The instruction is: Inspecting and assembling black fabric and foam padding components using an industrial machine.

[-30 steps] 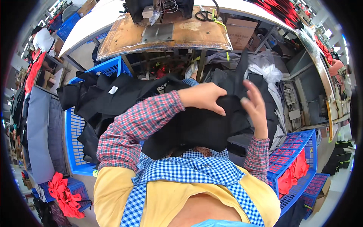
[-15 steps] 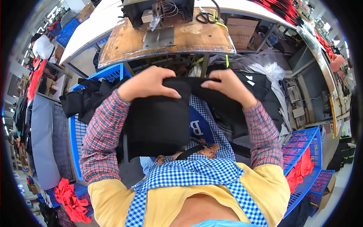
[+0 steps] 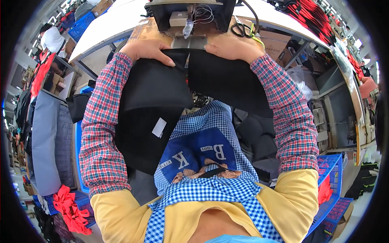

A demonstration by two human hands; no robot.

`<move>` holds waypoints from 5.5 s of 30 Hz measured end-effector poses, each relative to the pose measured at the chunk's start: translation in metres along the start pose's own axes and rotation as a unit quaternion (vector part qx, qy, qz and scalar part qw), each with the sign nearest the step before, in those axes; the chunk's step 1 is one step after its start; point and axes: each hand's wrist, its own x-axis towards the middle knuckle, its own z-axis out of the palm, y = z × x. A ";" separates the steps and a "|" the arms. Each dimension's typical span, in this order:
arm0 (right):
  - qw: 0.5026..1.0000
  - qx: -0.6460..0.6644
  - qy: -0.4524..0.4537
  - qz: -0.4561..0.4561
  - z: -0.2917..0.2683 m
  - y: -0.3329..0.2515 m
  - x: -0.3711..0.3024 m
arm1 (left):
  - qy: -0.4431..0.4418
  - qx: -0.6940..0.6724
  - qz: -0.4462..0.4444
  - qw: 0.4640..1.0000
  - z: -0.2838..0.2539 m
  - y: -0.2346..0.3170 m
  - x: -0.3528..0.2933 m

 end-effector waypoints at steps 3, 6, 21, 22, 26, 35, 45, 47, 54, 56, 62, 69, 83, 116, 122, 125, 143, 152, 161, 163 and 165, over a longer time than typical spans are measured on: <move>0.997 -0.009 -0.043 -0.067 0.005 0.018 0.026 | -0.004 -0.002 -0.020 1.000 -0.008 -0.004 0.013; 0.980 -0.071 -0.028 -0.184 0.008 0.037 0.044 | 0.001 -0.012 -0.023 1.000 -0.013 -0.007 0.020; 0.967 -0.138 -0.009 -0.212 0.002 0.049 0.063 | 0.030 -0.060 0.021 0.998 -0.026 -0.024 0.030; 0.967 -0.138 0.003 -0.215 0.002 0.051 0.062 | 0.029 -0.062 0.029 0.997 -0.027 -0.024 0.031; 0.952 -0.170 0.047 -0.249 0.007 0.060 0.066 | 0.045 -0.028 0.024 0.998 -0.031 -0.024 0.037; 0.979 -0.091 0.010 -0.182 -0.003 0.057 0.068 | 0.065 0.025 0.030 0.997 -0.039 -0.028 0.047; 0.994 -0.077 0.036 0.067 -0.056 0.112 -0.015 | 0.164 -0.093 0.018 0.982 -0.041 -0.096 -0.022; 0.968 -0.065 0.066 0.233 -0.077 0.188 -0.069 | 0.143 -0.113 0.056 0.982 -0.034 -0.074 -0.027; 0.931 0.339 0.130 -0.036 -0.033 -0.008 -0.081 | 0.243 0.033 0.157 0.957 0.039 0.013 -0.056; 0.958 0.276 -0.039 0.063 -0.045 -0.096 -0.092 | 0.231 -0.024 0.206 0.950 0.059 0.054 -0.056; 0.897 0.424 0.112 0.048 -0.098 -0.066 -0.155 | 0.121 0.009 0.132 0.984 0.078 0.041 -0.079; 0.892 0.409 0.156 0.116 -0.152 0.006 -0.250 | 0.032 -0.070 0.374 0.924 0.116 0.101 -0.079; 0.979 0.194 0.053 0.044 -0.002 0.011 -0.093 | -0.058 -0.428 0.069 0.899 0.201 0.072 -0.122; 0.973 0.204 0.035 0.104 -0.051 0.005 0.020 | 0.107 -0.586 0.119 0.794 0.122 0.036 -0.113; 0.974 0.198 0.015 0.110 -0.053 0.000 0.019 | 0.115 -0.582 0.111 0.798 0.123 0.035 -0.115; 0.977 0.181 0.015 0.107 -0.050 0.012 0.022 | 0.116 -0.573 0.110 0.804 0.122 0.036 -0.114; 0.991 0.120 0.049 -0.035 -0.052 0.079 -0.035 | -0.063 -0.231 0.223 0.945 0.162 -0.007 -0.074; 0.954 0.002 0.282 0.096 -0.173 0.090 -0.209 | 0.164 -0.101 0.337 0.922 0.192 0.059 -0.033; 0.893 0.083 0.335 0.289 -0.131 0.046 -0.340 | 0.111 -0.030 0.346 0.931 0.154 0.108 -0.049; 0.933 0.009 0.267 0.242 -0.110 0.020 -0.328 | 0.056 -0.018 0.335 0.941 0.156 0.112 -0.047; 0.962 0.107 0.227 0.102 -0.063 0.005 -0.301 | 0.059 -0.006 0.325 0.944 0.169 0.106 -0.053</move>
